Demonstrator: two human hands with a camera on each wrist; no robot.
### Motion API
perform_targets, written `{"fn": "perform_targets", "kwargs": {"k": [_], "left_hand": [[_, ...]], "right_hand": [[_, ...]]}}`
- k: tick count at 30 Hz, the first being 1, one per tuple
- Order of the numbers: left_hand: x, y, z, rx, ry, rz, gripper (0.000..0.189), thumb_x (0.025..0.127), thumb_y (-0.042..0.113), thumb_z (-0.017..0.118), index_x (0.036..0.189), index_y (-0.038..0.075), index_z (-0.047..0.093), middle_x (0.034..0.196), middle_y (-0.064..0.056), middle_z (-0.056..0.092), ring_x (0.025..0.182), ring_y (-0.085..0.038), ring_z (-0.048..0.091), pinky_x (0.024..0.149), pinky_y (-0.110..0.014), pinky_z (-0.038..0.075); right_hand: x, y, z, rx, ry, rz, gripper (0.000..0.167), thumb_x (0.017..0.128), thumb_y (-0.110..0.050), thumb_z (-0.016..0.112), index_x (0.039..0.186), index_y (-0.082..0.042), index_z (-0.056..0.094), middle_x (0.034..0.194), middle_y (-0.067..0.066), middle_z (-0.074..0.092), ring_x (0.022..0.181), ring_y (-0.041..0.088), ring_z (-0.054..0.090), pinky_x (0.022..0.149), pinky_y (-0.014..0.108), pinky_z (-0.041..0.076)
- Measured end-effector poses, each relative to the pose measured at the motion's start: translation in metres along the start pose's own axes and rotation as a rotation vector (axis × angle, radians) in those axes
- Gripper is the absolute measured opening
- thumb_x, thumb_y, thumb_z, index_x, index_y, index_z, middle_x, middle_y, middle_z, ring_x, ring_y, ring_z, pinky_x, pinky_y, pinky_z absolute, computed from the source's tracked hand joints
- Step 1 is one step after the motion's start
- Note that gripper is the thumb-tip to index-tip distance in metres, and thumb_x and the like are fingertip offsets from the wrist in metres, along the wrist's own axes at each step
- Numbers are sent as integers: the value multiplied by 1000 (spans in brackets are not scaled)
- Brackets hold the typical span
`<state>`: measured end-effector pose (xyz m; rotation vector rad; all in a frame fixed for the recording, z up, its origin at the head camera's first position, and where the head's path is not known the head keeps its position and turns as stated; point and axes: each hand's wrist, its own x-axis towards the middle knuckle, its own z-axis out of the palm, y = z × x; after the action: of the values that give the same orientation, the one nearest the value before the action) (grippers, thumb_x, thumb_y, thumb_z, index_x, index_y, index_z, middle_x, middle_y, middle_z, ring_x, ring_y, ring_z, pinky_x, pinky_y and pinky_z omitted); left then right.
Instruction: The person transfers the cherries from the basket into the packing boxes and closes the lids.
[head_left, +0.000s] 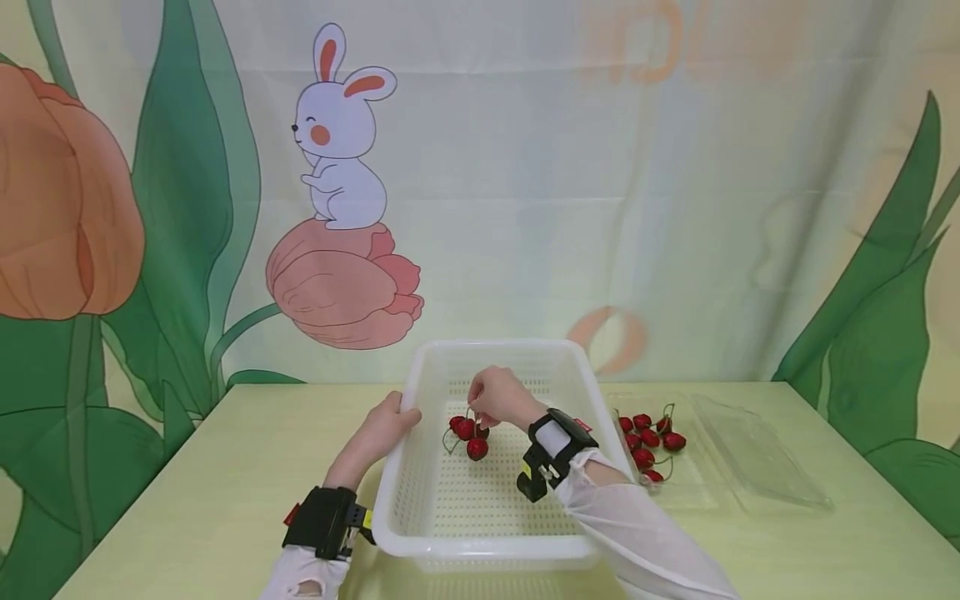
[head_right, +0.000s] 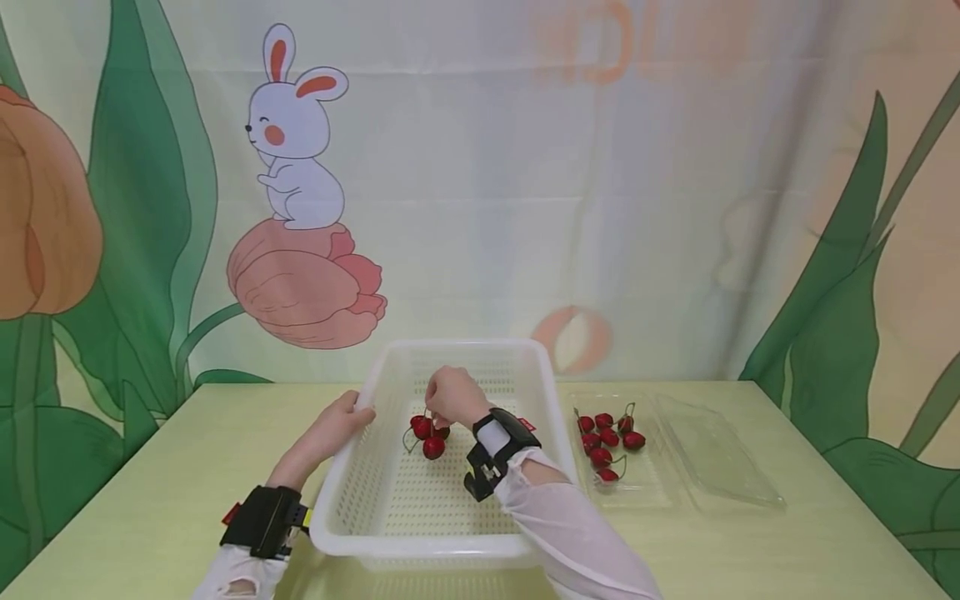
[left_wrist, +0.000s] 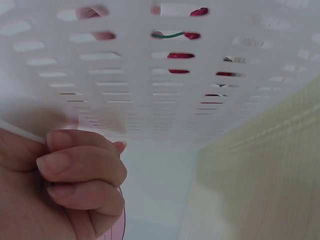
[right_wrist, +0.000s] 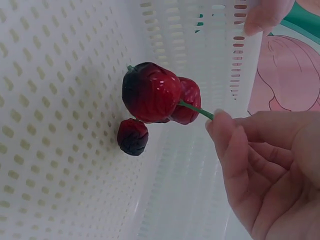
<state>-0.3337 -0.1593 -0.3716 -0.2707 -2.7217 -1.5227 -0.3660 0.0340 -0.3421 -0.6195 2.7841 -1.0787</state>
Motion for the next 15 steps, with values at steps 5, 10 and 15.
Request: {"fn": "perform_targets", "kwargs": {"k": [5,10,15], "left_hand": [[1,-1,0,-14,-6,-4,29,87,9,44,107,-11,39,97,-22,50,84,-32,56,68,-44,50],[1,-4,1,-25,-10,-1,28,87,9,44,107,-11,40,97,-21,50,84,-32,56,68,-44,50],[2,-3,-1,4,-2,-2,28,87,10,45,106,-11,41,97,-21,51,85,-32,56,69,-44,50]], "right_hand": [[2,-1,-3,65,35,-2,7,84,4,56,86,9,61,64,11,59,51,17,59,49,24,50],[3,-3,-4,96,42,7,6,83,5,57,85,8,61,64,10,59,53,19,60,49,25,51],[4,-8,-7,125,37,-3,6,84,4,57,84,8,61,67,13,60,53,20,60,50,25,51]]}}
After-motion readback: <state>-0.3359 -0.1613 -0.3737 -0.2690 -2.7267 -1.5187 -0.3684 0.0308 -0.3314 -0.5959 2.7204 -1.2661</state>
